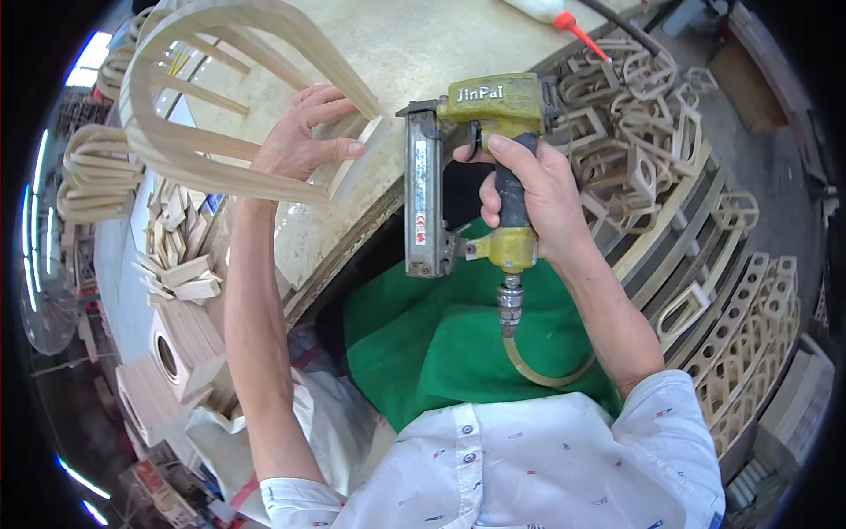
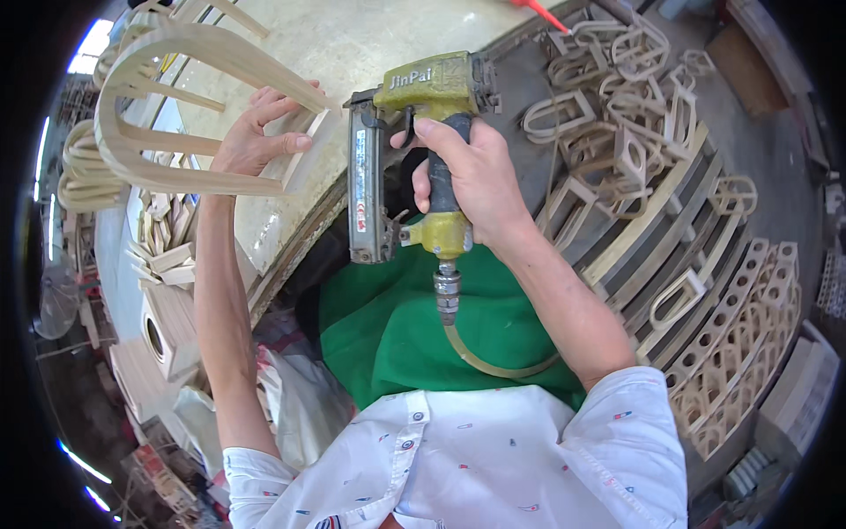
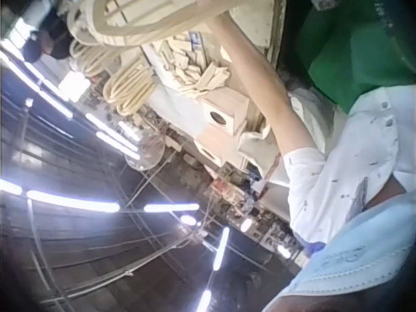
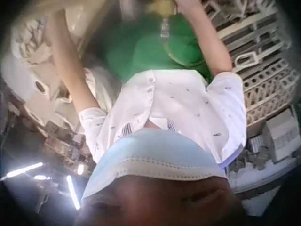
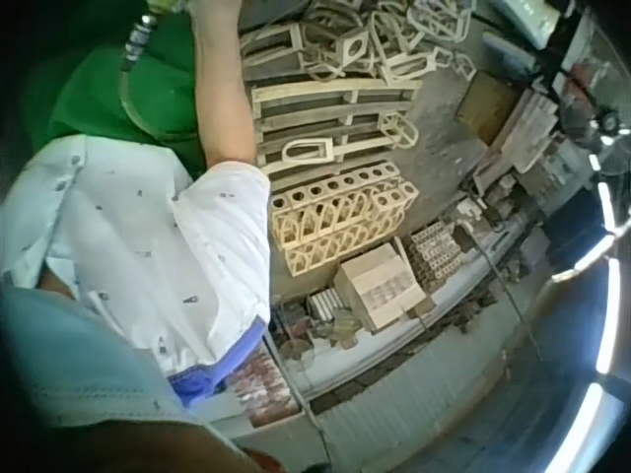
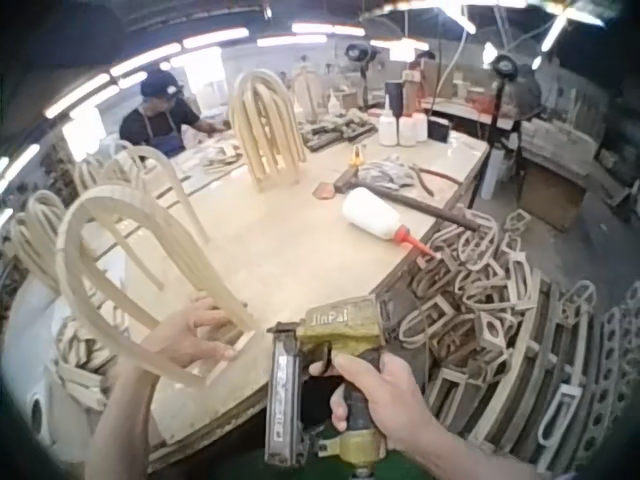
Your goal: The person assembles a wooden chair frame by aligning curved and straight wooden pieces, applying glue to the joints, and securing them with a pneumatic nail gun. The person then attaches a square wooden block with a circular hole to the frame using the same method.
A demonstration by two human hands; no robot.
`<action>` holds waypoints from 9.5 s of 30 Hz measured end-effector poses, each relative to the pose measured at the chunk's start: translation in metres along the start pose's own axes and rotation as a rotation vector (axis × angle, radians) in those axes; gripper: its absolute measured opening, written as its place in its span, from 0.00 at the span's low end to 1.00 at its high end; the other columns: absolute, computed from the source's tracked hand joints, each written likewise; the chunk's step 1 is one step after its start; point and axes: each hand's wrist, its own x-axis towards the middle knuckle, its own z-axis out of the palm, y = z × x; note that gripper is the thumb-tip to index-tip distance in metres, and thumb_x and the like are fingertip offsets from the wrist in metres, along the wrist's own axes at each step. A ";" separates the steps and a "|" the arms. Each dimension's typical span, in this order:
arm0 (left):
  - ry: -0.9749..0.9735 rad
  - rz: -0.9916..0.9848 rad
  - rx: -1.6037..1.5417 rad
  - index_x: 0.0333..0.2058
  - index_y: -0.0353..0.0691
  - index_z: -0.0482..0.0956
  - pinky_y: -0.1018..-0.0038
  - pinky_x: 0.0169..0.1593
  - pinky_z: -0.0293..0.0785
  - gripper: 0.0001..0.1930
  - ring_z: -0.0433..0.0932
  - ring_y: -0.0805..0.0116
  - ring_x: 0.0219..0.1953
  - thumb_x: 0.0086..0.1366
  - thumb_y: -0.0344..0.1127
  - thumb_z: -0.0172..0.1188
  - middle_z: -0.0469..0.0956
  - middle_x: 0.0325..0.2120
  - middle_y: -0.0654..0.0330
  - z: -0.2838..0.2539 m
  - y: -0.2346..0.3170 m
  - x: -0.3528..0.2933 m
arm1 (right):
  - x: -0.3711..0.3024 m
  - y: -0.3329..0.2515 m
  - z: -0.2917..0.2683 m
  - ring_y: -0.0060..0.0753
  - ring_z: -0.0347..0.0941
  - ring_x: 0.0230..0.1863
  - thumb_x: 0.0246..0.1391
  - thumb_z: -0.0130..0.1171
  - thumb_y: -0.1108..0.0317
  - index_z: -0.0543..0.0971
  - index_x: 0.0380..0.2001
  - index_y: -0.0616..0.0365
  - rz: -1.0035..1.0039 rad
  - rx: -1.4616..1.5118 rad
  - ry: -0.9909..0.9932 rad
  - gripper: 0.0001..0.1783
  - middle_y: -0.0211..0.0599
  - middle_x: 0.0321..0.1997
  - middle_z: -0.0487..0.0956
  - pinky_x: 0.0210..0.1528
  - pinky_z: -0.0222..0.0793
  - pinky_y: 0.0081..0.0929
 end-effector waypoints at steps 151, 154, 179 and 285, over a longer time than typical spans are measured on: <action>0.573 -0.414 -0.256 0.53 0.30 0.72 0.75 0.50 0.71 0.23 0.73 0.69 0.48 0.58 0.27 0.63 0.78 0.41 0.58 0.010 0.044 -0.142 | 0.028 0.026 0.077 0.50 0.75 0.38 0.46 0.54 0.77 0.74 0.33 0.62 -0.954 -1.310 -0.569 0.08 0.44 0.37 0.76 0.37 0.74 0.39; 0.380 -0.341 -0.411 0.50 0.31 0.75 0.75 0.51 0.71 0.19 0.74 0.70 0.49 0.58 0.26 0.62 0.79 0.43 0.57 0.003 0.025 -0.128 | 0.041 0.019 0.075 0.50 0.75 0.38 0.46 0.54 0.76 0.74 0.33 0.62 -0.909 -1.427 -0.570 0.08 0.44 0.36 0.75 0.38 0.74 0.40; 0.411 -0.397 -0.346 0.45 0.36 0.79 0.77 0.40 0.71 0.18 0.73 0.77 0.32 0.54 0.23 0.66 0.78 0.33 0.65 0.046 0.039 -0.094 | 0.087 0.038 0.057 0.51 0.76 0.39 0.49 0.54 0.76 0.78 0.32 0.64 -0.884 -1.467 -0.535 0.07 0.45 0.37 0.77 0.39 0.73 0.42; 0.346 -0.234 -0.300 0.45 0.40 0.82 0.81 0.35 0.70 0.18 0.69 0.82 0.28 0.53 0.25 0.67 0.77 0.29 0.70 0.043 0.017 -0.082 | -0.053 0.053 0.040 0.20 0.68 0.22 0.62 0.52 0.67 0.68 0.48 0.67 0.130 0.133 -0.059 0.16 0.49 0.46 0.76 0.21 0.69 0.21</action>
